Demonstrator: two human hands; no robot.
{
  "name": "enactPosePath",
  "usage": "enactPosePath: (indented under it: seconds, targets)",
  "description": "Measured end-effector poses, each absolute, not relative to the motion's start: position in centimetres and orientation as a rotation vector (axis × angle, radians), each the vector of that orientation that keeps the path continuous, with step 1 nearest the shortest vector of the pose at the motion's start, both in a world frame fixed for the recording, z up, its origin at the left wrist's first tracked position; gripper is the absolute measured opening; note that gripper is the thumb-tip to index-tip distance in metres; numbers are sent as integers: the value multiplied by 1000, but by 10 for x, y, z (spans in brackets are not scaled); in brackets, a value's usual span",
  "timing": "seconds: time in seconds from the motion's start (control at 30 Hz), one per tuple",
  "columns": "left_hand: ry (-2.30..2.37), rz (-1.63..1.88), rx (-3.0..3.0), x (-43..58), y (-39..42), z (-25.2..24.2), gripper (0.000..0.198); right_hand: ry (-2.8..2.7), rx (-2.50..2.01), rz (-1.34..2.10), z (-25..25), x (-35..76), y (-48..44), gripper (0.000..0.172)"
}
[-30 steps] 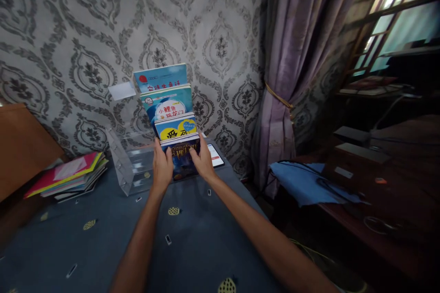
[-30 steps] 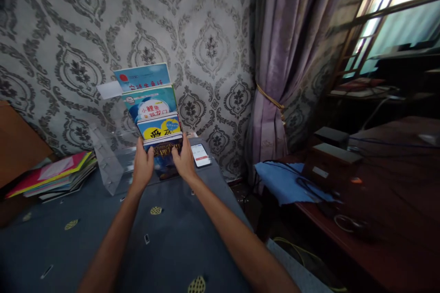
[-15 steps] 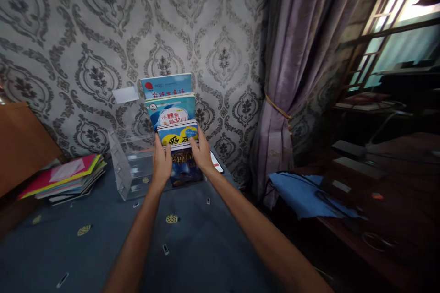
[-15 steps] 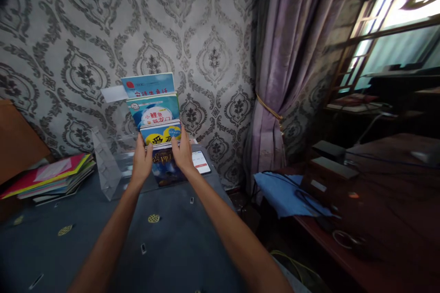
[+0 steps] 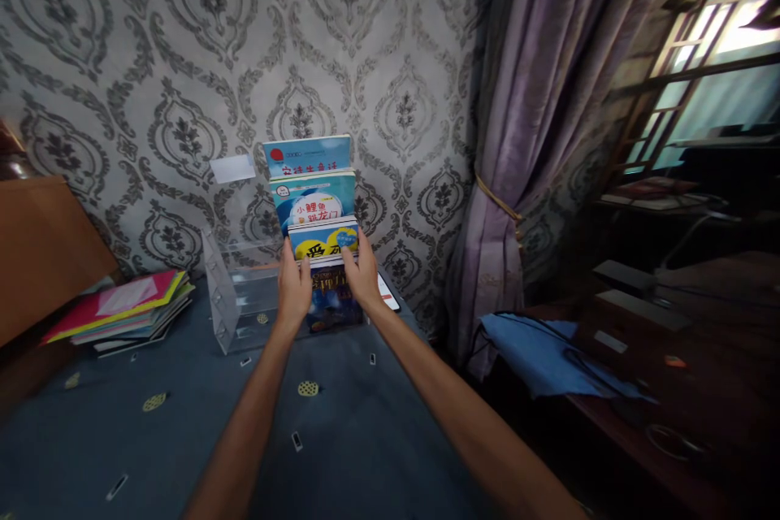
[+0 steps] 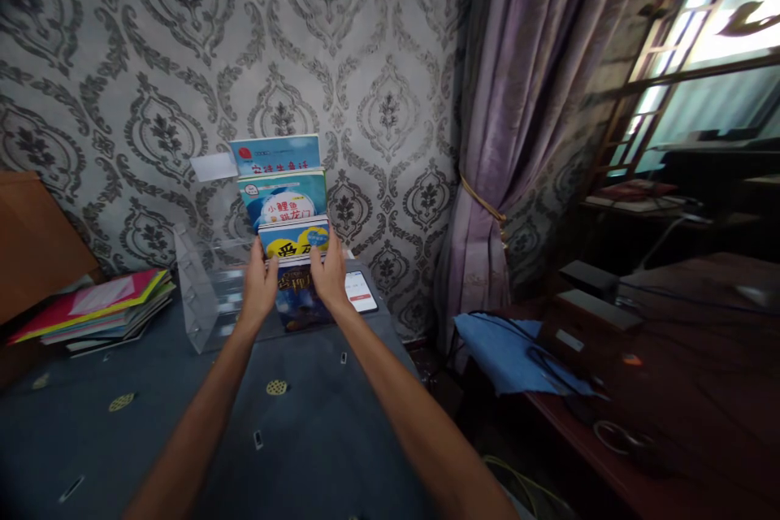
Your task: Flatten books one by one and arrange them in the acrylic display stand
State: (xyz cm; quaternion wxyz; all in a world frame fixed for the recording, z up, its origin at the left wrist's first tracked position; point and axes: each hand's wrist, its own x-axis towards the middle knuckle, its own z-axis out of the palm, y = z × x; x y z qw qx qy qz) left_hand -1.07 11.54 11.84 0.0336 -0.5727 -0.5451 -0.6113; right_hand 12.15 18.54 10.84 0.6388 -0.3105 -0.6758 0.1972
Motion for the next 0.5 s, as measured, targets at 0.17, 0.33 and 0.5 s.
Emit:
enactPosePath:
  seconds: [0.17,0.33,0.5]
  targets:
    - [-1637,-1979,-1789,-10,115,118,61,-1536,-669,502,111,126,186,60]
    - [-1613,-2012,-1753,-15,117,126,68,-1565,-676,553,123,134,192,61]
    - [-1604,-2061,-1729,-35,131,153,66,-1562,-718,584,150,135,211,66]
